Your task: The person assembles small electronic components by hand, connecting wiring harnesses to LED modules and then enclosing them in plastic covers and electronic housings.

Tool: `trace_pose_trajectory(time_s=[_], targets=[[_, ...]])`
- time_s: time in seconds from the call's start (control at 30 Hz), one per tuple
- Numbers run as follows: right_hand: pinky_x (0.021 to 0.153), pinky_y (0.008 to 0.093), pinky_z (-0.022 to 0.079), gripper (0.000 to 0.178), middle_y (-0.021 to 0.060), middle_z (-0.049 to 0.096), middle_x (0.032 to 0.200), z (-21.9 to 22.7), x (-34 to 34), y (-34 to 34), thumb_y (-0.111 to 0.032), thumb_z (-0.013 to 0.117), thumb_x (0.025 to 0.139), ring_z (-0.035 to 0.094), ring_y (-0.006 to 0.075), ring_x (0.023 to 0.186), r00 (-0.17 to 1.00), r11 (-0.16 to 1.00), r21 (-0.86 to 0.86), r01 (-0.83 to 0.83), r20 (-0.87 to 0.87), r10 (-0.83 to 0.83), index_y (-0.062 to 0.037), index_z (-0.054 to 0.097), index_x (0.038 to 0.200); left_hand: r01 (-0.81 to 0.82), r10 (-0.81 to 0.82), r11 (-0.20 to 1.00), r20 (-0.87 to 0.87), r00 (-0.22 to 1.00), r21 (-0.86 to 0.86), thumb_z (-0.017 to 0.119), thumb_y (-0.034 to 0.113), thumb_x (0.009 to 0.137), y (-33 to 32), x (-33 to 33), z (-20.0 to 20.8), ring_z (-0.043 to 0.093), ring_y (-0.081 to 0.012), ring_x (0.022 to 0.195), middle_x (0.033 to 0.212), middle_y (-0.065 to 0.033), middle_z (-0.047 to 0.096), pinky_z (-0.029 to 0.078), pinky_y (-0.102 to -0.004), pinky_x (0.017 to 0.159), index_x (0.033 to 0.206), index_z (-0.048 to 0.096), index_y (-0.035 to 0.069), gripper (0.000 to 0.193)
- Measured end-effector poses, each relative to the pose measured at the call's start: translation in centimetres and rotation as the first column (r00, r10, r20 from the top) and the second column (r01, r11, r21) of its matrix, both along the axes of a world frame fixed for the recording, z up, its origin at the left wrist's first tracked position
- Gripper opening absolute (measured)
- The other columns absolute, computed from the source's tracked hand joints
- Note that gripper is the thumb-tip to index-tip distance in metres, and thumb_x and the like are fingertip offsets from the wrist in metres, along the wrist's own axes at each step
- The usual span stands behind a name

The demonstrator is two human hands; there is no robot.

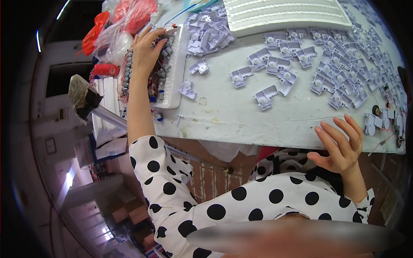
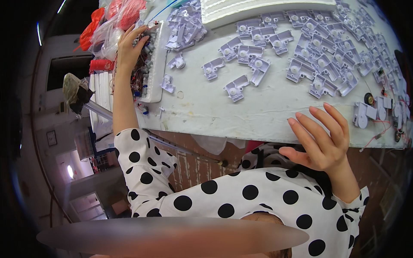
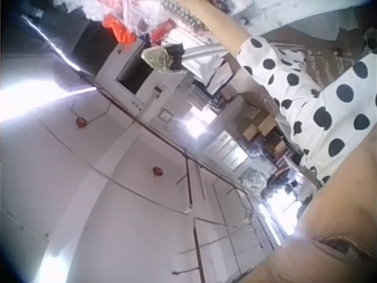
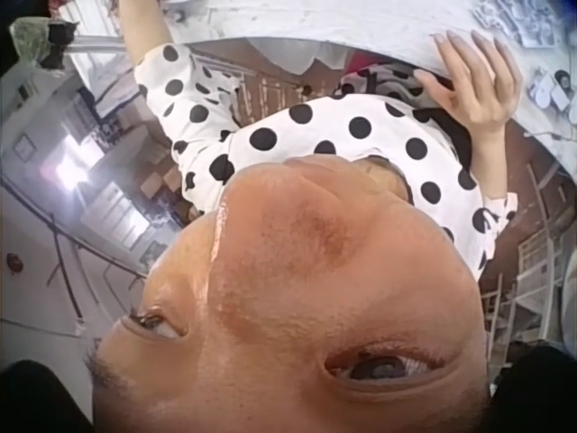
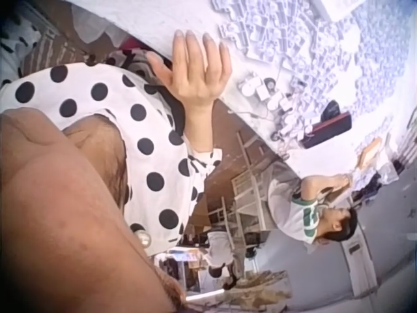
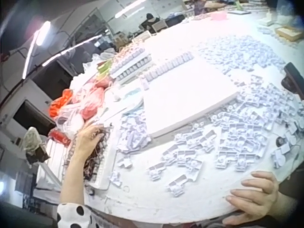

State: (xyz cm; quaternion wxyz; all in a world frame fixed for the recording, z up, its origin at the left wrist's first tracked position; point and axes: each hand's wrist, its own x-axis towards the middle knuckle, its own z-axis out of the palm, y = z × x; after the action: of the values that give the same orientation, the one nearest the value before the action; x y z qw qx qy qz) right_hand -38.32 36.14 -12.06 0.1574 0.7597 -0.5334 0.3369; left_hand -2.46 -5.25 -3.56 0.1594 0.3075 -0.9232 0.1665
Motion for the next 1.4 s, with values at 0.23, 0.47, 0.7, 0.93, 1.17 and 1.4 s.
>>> trace_pose_trajectory(time_s=[0.23,0.47,0.7,0.93,1.17,1.4], targets=[[0.100,0.0493,0.052,0.038,0.0060,0.072,0.104,1.7,-0.3,-0.6,-0.040,0.074,0.086,0.065,0.0281,0.108,0.980,0.975,0.100,-0.196,0.042,0.193,-0.0076,0.076,0.105,-0.069,0.108,0.989,-0.323,0.940,0.130,0.076,0.010,0.086,4.5,0.8,2.6,0.065,-0.0295,0.113,0.110,-0.0098,0.073,0.049,-0.0409,0.100,0.109,0.075,0.010,0.022],[0.101,0.0446,0.049,0.023,0.0063,0.066,0.095,8.9,6.9,-7.0,-0.018,0.071,0.080,0.062,0.0237,0.100,0.796,0.790,0.259,-0.556,-0.106,0.596,-0.0089,0.069,0.101,-0.115,0.106,0.987,-0.079,0.991,-0.116,0.077,0.013,0.082,6.3,3.8,-0.2,0.055,-0.0320,0.126,0.128,-0.0095,0.065,0.042,-0.0452,0.108,0.119,0.072,0.013,0.037],[0.091,0.0404,0.053,0.023,0.0047,0.066,0.105,6.1,16.5,-25.7,-0.010,0.067,0.089,0.061,0.0259,0.109,0.833,0.805,0.222,-0.550,0.072,0.549,-0.0120,0.070,0.111,-0.128,0.127,0.992,-0.066,0.990,-0.016,0.077,0.014,0.080,4.7,4.2,-1.0,0.058,-0.0314,0.123,0.122,-0.0094,0.068,0.043,-0.0433,0.107,0.117,0.073,0.013,0.037],[0.095,0.0384,0.050,0.022,0.0015,0.066,0.106,3.2,23.3,-31.5,-0.012,0.067,0.083,0.058,0.0247,0.114,0.634,0.640,0.165,-0.750,-0.094,0.767,-0.0128,0.073,0.104,-0.185,0.241,0.967,-0.396,0.886,0.173,0.077,0.008,0.087,10.9,7.5,2.6,0.069,-0.0212,0.094,0.099,-0.0091,0.074,0.053,-0.0323,0.086,0.105,0.076,0.006,0.019],[0.092,0.0368,0.049,0.015,-0.0003,0.065,0.104,2.9,25.2,-34.8,-0.018,0.067,0.083,0.057,0.0232,0.110,0.603,0.645,0.143,-0.750,-0.252,0.757,-0.0132,0.075,0.095,-0.244,0.405,0.903,-0.514,0.756,0.353,0.073,0.004,0.092,16.3,10.6,-0.9,0.066,-0.0131,0.072,0.087,-0.0069,0.071,0.053,-0.0268,0.071,0.104,0.075,0.002,0.013],[0.090,0.0349,0.052,0.013,-0.0026,0.064,0.102,4.3,26.7,-36.2,-0.019,0.065,0.088,0.057,0.0213,0.108,0.607,0.628,0.083,-0.774,-0.186,0.773,-0.0143,0.075,0.095,-0.318,0.357,0.932,-0.297,0.886,0.171,0.078,0.007,0.085,16.4,11.8,-2.8,0.066,-0.0224,0.091,0.098,-0.0067,0.068,0.052,-0.0354,0.082,0.106,0.076,0.008,0.021]])
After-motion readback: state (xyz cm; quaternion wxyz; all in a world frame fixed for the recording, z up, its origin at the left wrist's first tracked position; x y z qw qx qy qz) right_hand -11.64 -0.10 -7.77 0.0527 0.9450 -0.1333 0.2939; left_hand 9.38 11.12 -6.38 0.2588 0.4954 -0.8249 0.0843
